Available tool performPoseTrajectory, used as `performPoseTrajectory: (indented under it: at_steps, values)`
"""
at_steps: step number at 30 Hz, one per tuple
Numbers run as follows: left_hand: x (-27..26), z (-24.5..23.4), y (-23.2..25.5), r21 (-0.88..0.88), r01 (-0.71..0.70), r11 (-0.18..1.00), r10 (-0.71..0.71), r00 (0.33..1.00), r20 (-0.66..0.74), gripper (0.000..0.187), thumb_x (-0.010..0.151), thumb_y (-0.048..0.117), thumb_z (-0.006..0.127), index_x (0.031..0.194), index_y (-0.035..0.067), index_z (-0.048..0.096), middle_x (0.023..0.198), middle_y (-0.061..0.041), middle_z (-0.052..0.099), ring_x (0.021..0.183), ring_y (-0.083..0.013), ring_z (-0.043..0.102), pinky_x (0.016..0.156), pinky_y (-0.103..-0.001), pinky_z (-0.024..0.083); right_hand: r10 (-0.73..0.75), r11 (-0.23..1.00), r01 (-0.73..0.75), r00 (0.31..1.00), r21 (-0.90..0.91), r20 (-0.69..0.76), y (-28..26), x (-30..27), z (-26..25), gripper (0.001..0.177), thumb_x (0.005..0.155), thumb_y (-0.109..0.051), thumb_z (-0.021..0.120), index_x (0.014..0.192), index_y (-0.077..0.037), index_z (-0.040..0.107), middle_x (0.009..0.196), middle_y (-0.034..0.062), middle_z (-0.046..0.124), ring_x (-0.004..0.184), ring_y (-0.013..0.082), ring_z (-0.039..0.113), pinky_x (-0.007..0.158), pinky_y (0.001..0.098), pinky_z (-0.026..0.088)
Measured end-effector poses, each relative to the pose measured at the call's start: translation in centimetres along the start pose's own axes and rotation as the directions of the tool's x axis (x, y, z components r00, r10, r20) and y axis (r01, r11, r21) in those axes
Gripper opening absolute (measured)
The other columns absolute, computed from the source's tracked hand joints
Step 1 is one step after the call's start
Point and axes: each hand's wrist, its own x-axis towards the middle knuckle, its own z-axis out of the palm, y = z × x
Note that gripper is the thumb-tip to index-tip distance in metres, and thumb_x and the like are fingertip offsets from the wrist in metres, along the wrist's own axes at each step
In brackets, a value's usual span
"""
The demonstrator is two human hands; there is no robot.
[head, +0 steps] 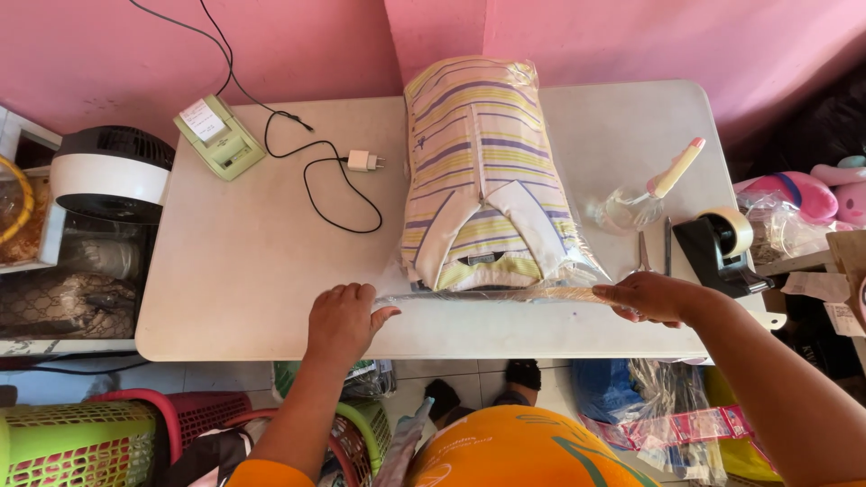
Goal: Sealing a folded shirt in a plastic bag using a metal ruler and tape at a laundry station.
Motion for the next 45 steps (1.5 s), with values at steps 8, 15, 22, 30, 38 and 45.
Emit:
performPoseTrajectory:
  at_steps: [8, 15, 22, 30, 38, 45]
  values:
    - [-0.4, 0.2, 0.1, -0.116, 0.106, 0.988, -0.107, 0.994, -0.007, 0.039, 0.105, 0.051, 0.042, 0.088, 0.018, 0.057, 0.072, -0.009, 0.064, 0.074, -0.0311, 0.070, 0.065, -0.045, 0.058, -0.058, 0.998, 0.057, 0.997, 0.010, 0.052, 2.1, -0.3, 2.5, 0.069, 0.103, -0.062, 0.044, 0.079, -0.003, 0.069, 0.059, 0.0098, 0.048, 0.030, 0.0155, 0.040, 0.036, 0.0281, 0.044]
    - [1.3, -2.5, 0.0, -0.217, 0.237, 0.947, -0.201, 0.964, 0.175, 0.039, 0.102, 0.052, 0.045, 0.087, 0.018, 0.058, 0.081, -0.014, 0.066, 0.087, -0.0369, 0.071, 0.074, -0.051, 0.058, -0.099, 0.976, 0.078, 0.990, -0.203, -0.099, 1.5, -0.4, 3.0, 0.063, 0.103, -0.062, 0.044, 0.098, -0.009, 0.077, 0.101, 0.0178, 0.078, 0.064, 0.0279, 0.074, 0.072, 0.0413, 0.058]
    - [2.3, -1.3, 0.1, -0.244, 0.244, 0.938, -0.255, 0.967, -0.014, 0.040, 0.094, 0.049, 0.061, 0.079, 0.013, 0.067, 0.081, -0.001, 0.074, 0.075, -0.0279, 0.065, 0.065, -0.041, 0.048, 0.175, 0.975, -0.202, 0.953, -0.090, -0.246, 5.1, -4.0, -4.2, 0.072, 0.103, -0.065, 0.031, 0.123, -0.020, 0.083, 0.117, 0.0127, 0.086, 0.122, 0.0276, 0.073, 0.112, 0.0522, 0.046]
    - [3.6, -0.6, 0.3, -0.218, 0.122, 0.968, -0.167, 0.965, -0.200, 0.035, 0.089, 0.038, 0.072, 0.071, 0.009, 0.064, 0.075, 0.001, 0.073, 0.081, -0.0246, 0.067, 0.071, -0.038, 0.049, 0.203, 0.639, -0.024, 0.969, 0.769, -0.138, 11.4, -0.1, -7.1, 0.044, 0.105, -0.007, 0.053, 0.146, 0.009, 0.051, 0.135, 0.0368, 0.058, 0.107, 0.0578, 0.061, 0.097, 0.0581, 0.051]
    - [3.3, -1.1, 1.3, -0.203, 0.133, 0.970, -0.178, 0.958, -0.224, 0.035, 0.090, 0.037, 0.071, 0.071, 0.009, 0.061, 0.071, 0.000, 0.069, 0.076, -0.0249, 0.065, 0.071, -0.038, 0.049, 0.360, 0.877, -0.268, 0.916, 0.398, -0.177, 12.4, 8.6, -8.5, 0.062, 0.089, -0.029, 0.080, 0.139, 0.002, 0.061, 0.131, 0.0261, 0.069, 0.104, 0.0509, 0.072, 0.080, 0.0579, 0.063]
    - [3.4, -1.0, 1.8, -0.132, 0.221, 0.966, -0.241, 0.956, -0.165, 0.038, 0.092, 0.041, 0.068, 0.071, 0.010, 0.062, 0.068, -0.005, 0.068, 0.074, -0.0288, 0.064, 0.070, -0.041, 0.049, 0.311, 0.866, -0.418, 0.879, -0.273, -0.361, 11.0, 13.4, -6.8, 0.070, 0.076, -0.067, 0.084, 0.108, -0.005, 0.082, 0.086, 0.0089, 0.081, 0.070, 0.0216, 0.074, 0.068, 0.0343, 0.056]
